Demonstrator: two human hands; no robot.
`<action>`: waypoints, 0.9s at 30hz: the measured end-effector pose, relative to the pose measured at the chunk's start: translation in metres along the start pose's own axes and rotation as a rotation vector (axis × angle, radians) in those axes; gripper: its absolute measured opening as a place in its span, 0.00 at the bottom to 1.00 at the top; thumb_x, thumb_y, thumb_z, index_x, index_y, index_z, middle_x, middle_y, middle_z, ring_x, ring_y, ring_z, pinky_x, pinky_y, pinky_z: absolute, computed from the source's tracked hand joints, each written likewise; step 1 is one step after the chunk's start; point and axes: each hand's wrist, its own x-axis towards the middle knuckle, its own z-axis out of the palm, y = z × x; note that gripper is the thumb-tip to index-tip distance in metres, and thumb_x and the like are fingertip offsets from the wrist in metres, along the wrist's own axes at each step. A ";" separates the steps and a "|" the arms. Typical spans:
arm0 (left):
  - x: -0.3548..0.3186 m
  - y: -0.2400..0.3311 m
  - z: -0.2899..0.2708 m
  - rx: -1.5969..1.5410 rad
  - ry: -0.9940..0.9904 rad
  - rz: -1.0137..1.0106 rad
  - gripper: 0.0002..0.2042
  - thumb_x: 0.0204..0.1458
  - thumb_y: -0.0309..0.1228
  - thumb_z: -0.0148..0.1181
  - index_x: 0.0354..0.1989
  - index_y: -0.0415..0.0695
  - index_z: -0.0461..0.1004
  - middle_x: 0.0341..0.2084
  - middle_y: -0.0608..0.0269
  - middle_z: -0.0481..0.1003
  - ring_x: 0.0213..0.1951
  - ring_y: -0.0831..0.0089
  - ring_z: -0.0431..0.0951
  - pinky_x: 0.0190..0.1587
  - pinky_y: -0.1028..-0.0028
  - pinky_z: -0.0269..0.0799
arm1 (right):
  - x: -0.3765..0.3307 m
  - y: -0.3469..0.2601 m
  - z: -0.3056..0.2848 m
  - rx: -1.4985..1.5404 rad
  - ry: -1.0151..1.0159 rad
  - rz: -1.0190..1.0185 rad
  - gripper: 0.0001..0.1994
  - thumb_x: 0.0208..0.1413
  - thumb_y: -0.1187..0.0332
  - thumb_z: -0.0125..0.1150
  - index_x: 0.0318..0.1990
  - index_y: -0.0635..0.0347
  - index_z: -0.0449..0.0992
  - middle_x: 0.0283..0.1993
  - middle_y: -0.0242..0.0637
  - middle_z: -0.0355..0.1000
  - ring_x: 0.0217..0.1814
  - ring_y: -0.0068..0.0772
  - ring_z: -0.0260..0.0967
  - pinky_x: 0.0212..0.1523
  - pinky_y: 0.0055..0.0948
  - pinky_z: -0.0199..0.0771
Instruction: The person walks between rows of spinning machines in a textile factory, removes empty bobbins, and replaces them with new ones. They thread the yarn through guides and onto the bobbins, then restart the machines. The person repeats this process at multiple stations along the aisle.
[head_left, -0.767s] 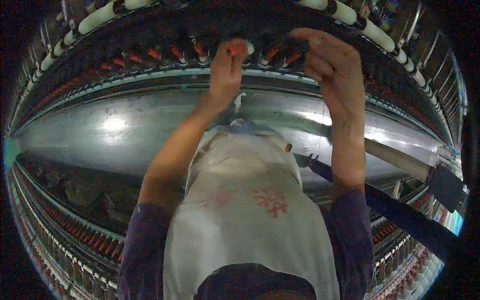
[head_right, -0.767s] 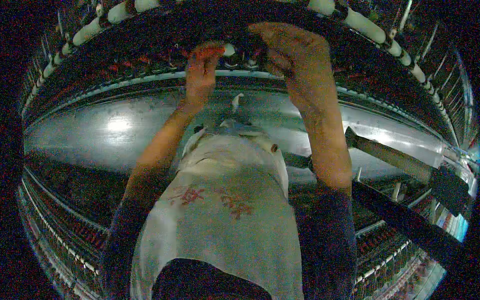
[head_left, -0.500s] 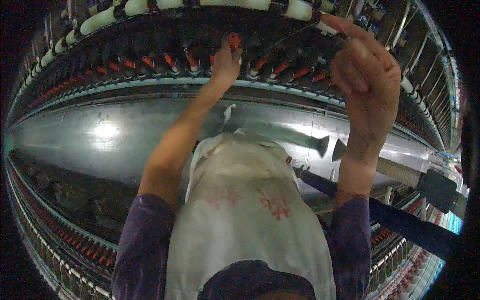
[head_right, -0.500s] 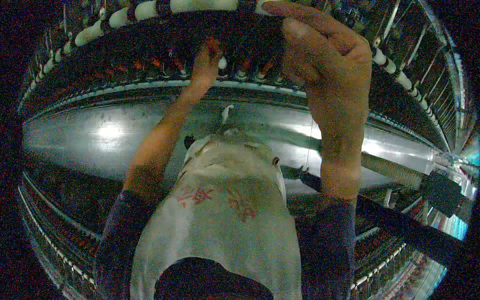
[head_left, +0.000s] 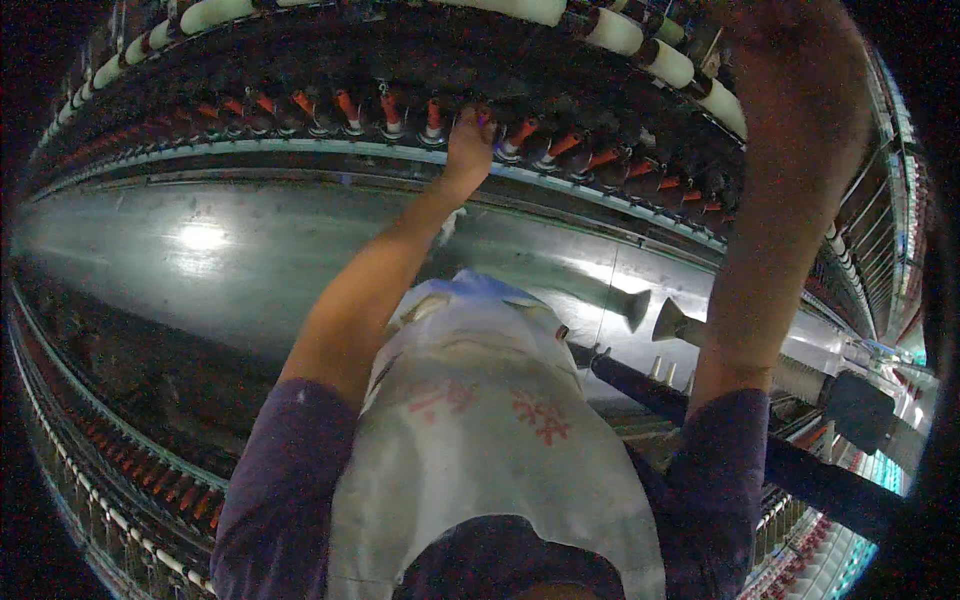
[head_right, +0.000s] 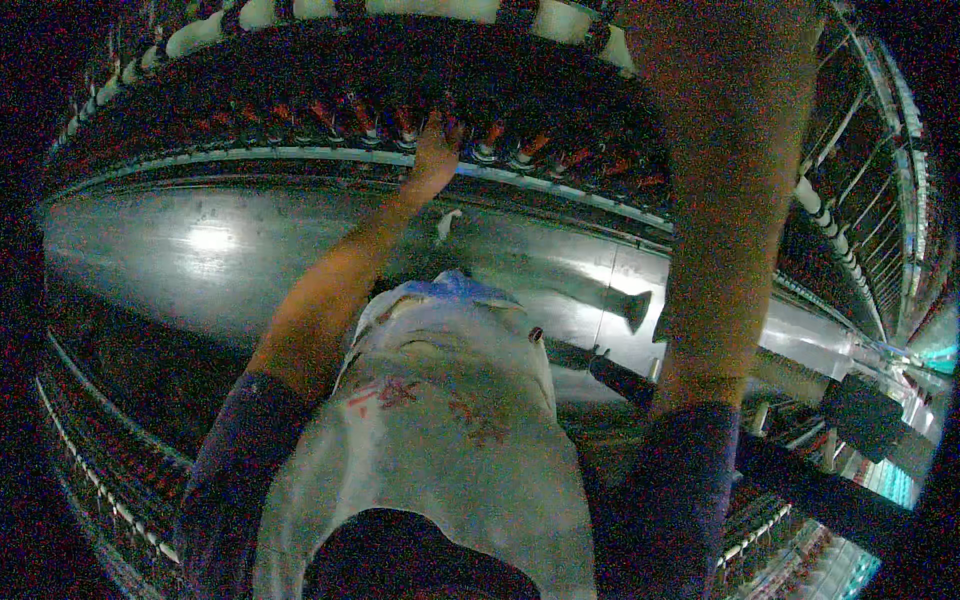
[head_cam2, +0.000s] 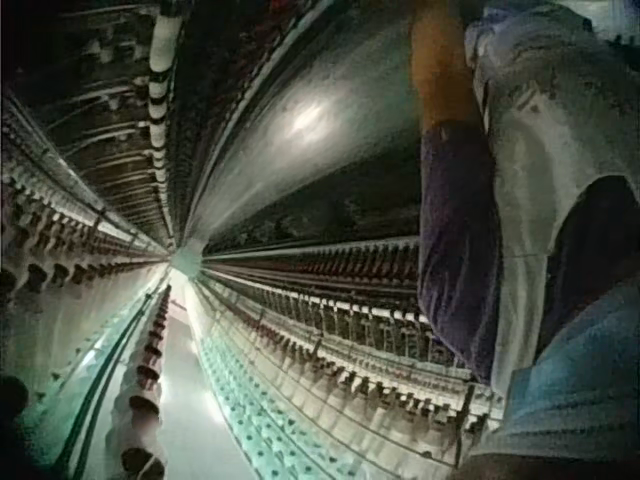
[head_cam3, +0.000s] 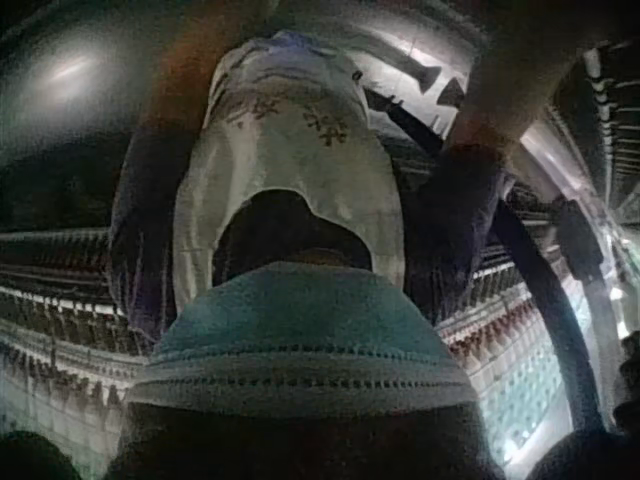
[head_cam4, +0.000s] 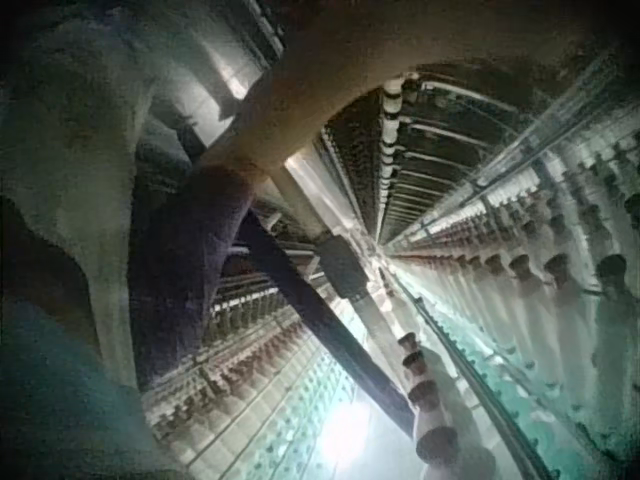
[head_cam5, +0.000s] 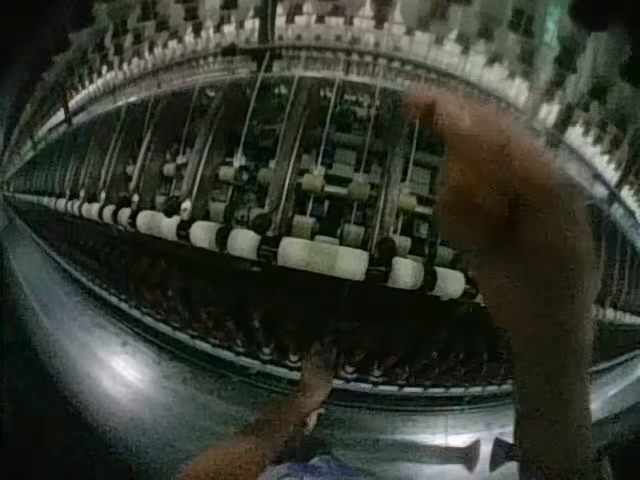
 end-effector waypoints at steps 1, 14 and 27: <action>-0.012 0.019 -0.010 0.006 0.066 0.077 0.19 0.50 0.22 0.53 0.52 0.37 0.63 0.46 0.42 0.69 0.48 0.45 0.68 0.49 0.57 0.66 | -0.012 0.011 -0.007 -0.061 0.020 0.052 0.13 0.55 0.65 0.57 0.43 0.64 0.74 0.29 0.27 0.69 0.30 0.19 0.63 0.28 0.22 0.62; 0.089 0.210 -0.160 1.175 -0.252 1.184 0.18 0.53 0.23 0.52 0.52 0.31 0.65 0.49 0.45 0.68 0.48 0.51 0.70 0.49 0.61 0.70 | -0.196 0.346 -0.040 -0.551 0.279 0.297 0.16 0.57 0.57 0.51 0.39 0.61 0.75 0.36 0.39 0.74 0.35 0.34 0.69 0.36 0.31 0.68; -0.047 0.107 -0.197 0.640 -0.420 1.329 0.18 0.42 0.30 0.53 0.43 0.36 0.71 0.31 0.59 0.72 0.37 0.65 0.73 0.39 0.67 0.70 | 0.064 0.072 0.072 -1.511 -0.096 -0.888 0.11 0.53 0.65 0.57 0.23 0.62 0.76 0.14 0.38 0.59 0.16 0.35 0.59 0.26 0.32 0.71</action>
